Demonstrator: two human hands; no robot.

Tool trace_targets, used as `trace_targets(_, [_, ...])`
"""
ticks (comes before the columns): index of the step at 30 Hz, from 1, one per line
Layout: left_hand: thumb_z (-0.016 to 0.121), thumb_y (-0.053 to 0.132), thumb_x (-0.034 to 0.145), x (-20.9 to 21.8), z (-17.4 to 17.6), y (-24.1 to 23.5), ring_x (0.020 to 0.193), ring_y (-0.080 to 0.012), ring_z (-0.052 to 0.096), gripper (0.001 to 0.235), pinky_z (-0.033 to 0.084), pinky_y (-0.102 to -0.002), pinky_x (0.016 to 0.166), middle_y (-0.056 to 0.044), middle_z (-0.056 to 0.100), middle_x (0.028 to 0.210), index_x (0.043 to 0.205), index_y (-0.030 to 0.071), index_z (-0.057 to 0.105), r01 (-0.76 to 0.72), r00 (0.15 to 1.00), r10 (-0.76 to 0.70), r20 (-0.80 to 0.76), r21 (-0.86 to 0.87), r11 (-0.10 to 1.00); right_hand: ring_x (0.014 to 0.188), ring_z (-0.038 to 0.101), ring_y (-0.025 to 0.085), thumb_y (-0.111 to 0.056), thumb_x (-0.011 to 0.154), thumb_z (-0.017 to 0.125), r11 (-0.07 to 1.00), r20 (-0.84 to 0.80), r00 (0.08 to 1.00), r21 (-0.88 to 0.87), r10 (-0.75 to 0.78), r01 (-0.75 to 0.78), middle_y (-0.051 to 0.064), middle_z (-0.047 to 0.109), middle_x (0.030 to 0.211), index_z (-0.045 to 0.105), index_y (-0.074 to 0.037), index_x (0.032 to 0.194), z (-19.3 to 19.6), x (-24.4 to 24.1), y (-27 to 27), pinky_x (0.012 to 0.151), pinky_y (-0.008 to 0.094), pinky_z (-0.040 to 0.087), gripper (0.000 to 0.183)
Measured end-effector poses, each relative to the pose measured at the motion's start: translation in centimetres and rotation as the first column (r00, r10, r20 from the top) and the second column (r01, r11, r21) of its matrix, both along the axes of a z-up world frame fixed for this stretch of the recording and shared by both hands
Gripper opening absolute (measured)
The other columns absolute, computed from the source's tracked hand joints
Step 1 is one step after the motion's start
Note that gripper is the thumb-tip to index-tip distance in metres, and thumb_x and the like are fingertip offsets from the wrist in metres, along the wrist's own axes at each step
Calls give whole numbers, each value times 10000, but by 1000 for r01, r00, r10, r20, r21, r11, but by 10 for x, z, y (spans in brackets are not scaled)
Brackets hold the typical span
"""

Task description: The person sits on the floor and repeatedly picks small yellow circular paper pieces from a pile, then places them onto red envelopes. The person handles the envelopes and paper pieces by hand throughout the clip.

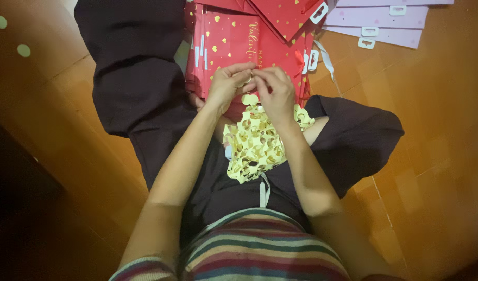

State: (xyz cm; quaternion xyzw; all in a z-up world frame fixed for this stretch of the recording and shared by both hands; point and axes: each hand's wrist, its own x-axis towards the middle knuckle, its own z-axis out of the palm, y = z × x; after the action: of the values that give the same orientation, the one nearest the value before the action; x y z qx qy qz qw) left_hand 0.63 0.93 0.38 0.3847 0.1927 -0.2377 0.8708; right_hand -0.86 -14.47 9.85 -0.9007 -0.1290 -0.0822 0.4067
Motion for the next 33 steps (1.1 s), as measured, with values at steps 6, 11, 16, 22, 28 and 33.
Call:
trace_targets(6, [665,105,990,-1,8,0,891,-164,767,234,635,-243,763,-124,776,1014,1166,-41,712,91,996,-93,19,71,993,731,671,192,-40,966,702,983,-213,967,86,-143,164,73,698,962,716,-50,1119,-4,2,-3,669,319,531,155])
trace_targets(11, [692,92,976,-3,0,-6,843,-172,772,200,633,-248,720,-145,769,986,1119,-48,703,64,996,-71,63,105,992,811,641,263,-36,948,732,990,-25,994,-94,-107,104,97,659,937,742,-77,1134,-3,-1,0,748,377,504,190])
trace_targets(16, [693,101,968,-3,-9,-9,811,-168,772,174,639,-249,701,-125,764,944,1062,-45,695,28,999,-31,22,126,992,922,661,272,-49,950,726,967,161,987,-253,23,18,75,706,1038,738,-76,1206,0,-2,-2,853,398,492,257])
trace_targets(22, [697,94,957,-2,-6,-9,795,-173,766,152,632,-251,685,-96,747,914,1025,-42,708,8,1000,-4,-28,158,987,953,703,235,-41,945,717,949,136,986,-311,91,-44,97,742,1143,710,-21,1230,-1,-5,-6,877,393,465,286])
trace_targets(28, [691,165,967,-2,7,-2,819,-167,767,195,649,-253,717,-80,747,934,1034,-15,719,37,998,-32,-54,98,995,978,715,250,-76,953,741,973,129,991,-229,18,12,86,747,1089,722,-58,1142,0,-4,-3,888,380,471,190])
trace_targets(33, [699,237,956,-3,11,2,811,-155,756,250,651,-260,717,-69,753,924,1010,-5,732,72,994,-64,-86,87,994,959,689,296,-38,911,755,980,136,990,-199,41,-13,83,709,1107,686,-55,1022,6,-4,-4,863,400,497,132])
